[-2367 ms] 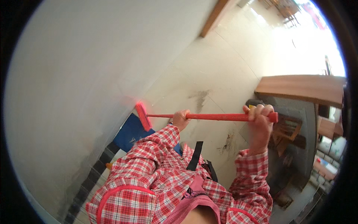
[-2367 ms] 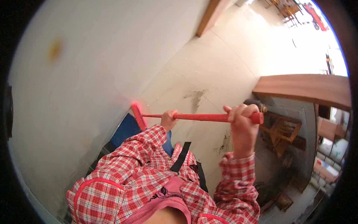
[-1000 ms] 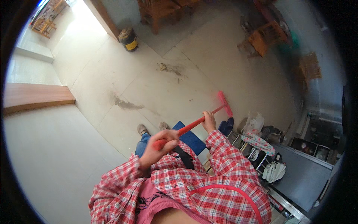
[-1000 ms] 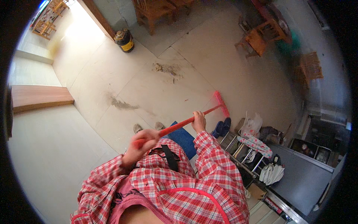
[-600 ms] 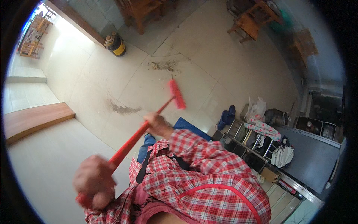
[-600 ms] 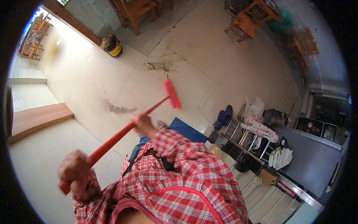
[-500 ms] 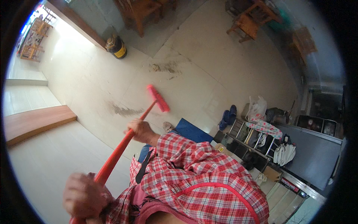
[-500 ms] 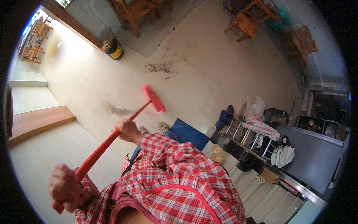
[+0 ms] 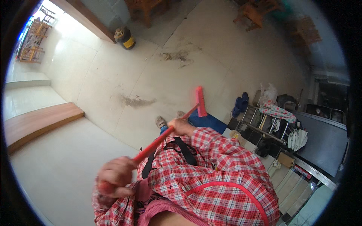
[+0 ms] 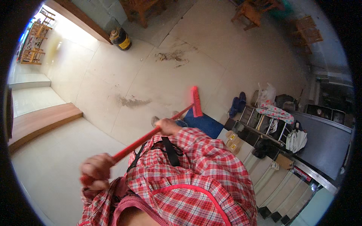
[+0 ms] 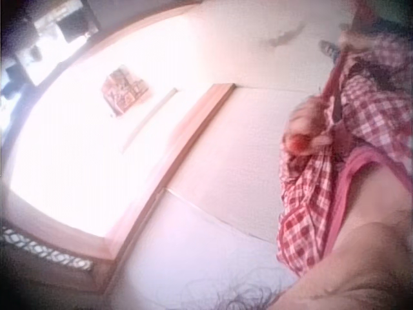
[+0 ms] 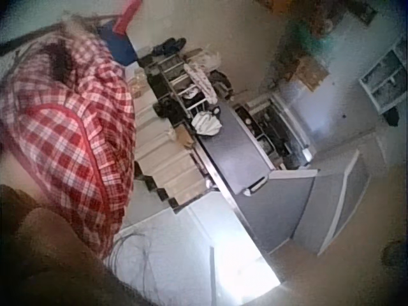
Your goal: The person sweeps the tiled floor with a red broom, moving debris toward a central area. They briefly lift a blue mat to sweep underneath it and reposition a wooden chair to access the space beneath before continuing to sweep.
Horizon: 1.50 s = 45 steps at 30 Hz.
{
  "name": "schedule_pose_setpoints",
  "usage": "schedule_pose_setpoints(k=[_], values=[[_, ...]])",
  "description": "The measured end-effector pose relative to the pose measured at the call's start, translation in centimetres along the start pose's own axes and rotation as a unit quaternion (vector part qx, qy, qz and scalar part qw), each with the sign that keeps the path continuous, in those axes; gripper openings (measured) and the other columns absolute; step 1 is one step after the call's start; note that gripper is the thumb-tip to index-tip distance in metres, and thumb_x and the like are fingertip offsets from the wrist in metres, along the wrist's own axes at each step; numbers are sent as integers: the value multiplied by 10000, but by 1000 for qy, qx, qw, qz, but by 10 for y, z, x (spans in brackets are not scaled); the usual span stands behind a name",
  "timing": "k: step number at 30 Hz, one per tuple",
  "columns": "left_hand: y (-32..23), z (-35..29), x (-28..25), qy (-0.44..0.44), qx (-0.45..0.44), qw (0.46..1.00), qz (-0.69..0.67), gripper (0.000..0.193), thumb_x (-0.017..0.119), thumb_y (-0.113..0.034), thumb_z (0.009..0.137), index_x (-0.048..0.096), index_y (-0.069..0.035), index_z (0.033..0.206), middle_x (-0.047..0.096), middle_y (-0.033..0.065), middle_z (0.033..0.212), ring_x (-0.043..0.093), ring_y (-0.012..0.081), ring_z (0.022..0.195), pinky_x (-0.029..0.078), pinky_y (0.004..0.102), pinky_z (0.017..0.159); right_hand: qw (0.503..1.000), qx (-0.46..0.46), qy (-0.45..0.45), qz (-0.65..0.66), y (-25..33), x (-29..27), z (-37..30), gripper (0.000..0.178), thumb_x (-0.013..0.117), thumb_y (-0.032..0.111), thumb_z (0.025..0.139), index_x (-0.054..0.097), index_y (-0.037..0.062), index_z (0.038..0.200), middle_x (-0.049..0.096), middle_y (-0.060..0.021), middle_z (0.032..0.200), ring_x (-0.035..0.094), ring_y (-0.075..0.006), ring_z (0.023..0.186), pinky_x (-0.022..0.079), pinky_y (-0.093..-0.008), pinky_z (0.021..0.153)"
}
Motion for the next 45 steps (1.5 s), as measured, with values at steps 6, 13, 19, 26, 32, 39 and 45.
schedule_pose_setpoints(k=[6,13,19,26,32,39,45], values=[[-88,31,6,25,139,984,108,365,604,-209,867,395,-179,570,469,-49,496,428,115,429,384,266,451,971,-144,-166,98,125,34,83,165,671,237,707,603,88,689,635,-142,701,646,-351,739,512,-459,641],[-103,57,37,47,187,969,154,325,616,-158,864,411,-148,612,518,-15,589,458,162,580,386,291,591,942,-209,-226,134,181,-45,58,163,616,212,745,570,79,664,593,-123,668,616,-351,708,502,-460,608],[-15,113,55,-10,124,988,90,246,677,-107,820,463,-100,699,569,34,737,513,236,794,404,370,749,920,-154,-359,34,61,-212,-24,121,629,156,742,540,79,716,579,-108,734,597,-325,766,488,-449,640],[202,260,123,85,-48,995,38,226,747,-48,769,523,-44,801,629,92,911,577,323,1044,425,462,933,899,54,-417,-122,-275,-359,-58,192,724,152,729,540,101,747,573,-88,827,570,-331,858,485,-433,748],[238,370,145,48,-104,987,111,220,729,-90,778,516,-51,736,620,74,804,612,289,963,381,489,991,951,-6,-298,-78,-369,-403,14,210,715,45,620,567,99,760,584,-108,849,563,-353,899,484,-463,747],[84,411,108,-186,77,940,276,359,668,-261,806,418,-137,579,383,-15,515,410,146,528,412,493,836,940,-164,-288,77,-181,-391,94,111,621,153,708,528,96,687,569,-118,705,573,-360,731,461,-457,623],[14,424,144,-221,32,823,522,345,674,-281,786,418,-149,595,362,-21,514,393,149,500,404,355,609,927,-215,-233,199,-72,-384,93,120,592,175,749,550,73,702,601,-126,736,598,-364,766,485,-472,641]])
Point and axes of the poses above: each hand's wrist, its own z-axis towards the middle knuckle, its own x-axis out of the palm, y = z × x, the point moved 7 cm from there along z, towards the middle knuckle
